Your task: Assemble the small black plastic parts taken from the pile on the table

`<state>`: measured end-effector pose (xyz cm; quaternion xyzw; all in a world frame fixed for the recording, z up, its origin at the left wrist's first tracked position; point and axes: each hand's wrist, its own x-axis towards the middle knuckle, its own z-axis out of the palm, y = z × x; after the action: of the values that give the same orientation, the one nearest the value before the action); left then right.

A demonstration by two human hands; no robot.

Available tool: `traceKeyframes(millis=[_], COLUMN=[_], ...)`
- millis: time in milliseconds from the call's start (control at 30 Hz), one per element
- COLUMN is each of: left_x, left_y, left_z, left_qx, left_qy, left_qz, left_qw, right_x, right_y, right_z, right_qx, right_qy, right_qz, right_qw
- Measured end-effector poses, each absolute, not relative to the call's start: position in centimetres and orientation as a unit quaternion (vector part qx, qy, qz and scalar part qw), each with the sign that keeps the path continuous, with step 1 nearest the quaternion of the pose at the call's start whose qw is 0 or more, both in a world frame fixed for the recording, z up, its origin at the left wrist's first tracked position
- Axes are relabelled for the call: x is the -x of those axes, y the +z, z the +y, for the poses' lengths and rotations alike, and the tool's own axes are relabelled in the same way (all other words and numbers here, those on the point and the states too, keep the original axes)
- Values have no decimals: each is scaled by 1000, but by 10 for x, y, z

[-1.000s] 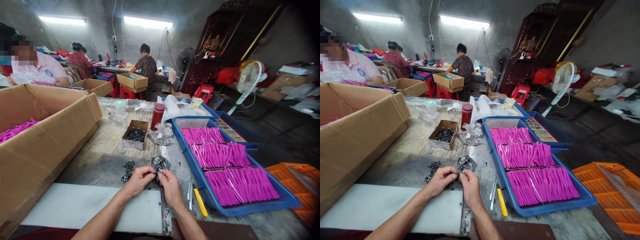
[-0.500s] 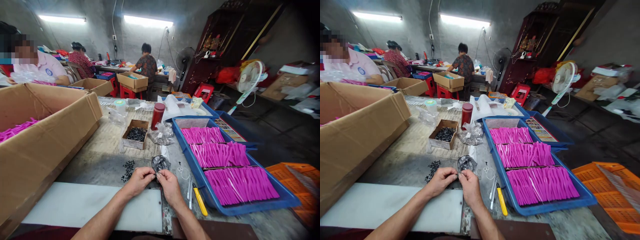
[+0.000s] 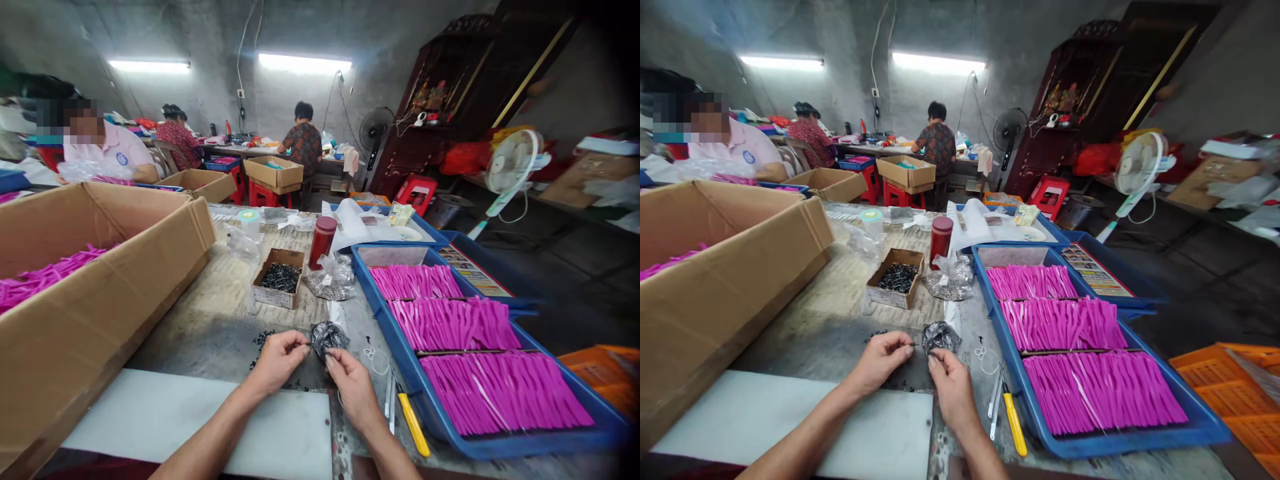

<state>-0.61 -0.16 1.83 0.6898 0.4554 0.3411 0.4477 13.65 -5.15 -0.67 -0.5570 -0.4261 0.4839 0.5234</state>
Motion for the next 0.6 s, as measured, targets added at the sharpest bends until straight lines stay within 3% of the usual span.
traceKeyframes(millis=[133,233,333,500,600], left_x=[21,30,33,33,39], left_y=[41,57,66,63,52], left_z=[43,87,114,95,67], left_qx=[-683,-712,-715,-759,-833], left_qy=[364,350,346,305,187], left_qz=[493,557,574,549,493], left_qw=[396,247,197,174,166], right_x=[-146,-148,-148,-153,-154], right_y=[-11,-16,-19,-18,-16], right_z=[-55,-57,-60,-64,-65], right_qx=[582,582,574,570,579], right_qy=[448,451,461,472,473], right_qz=[-424,-427,-431,-413,-410], right_qw=[530,525,522,530,523])
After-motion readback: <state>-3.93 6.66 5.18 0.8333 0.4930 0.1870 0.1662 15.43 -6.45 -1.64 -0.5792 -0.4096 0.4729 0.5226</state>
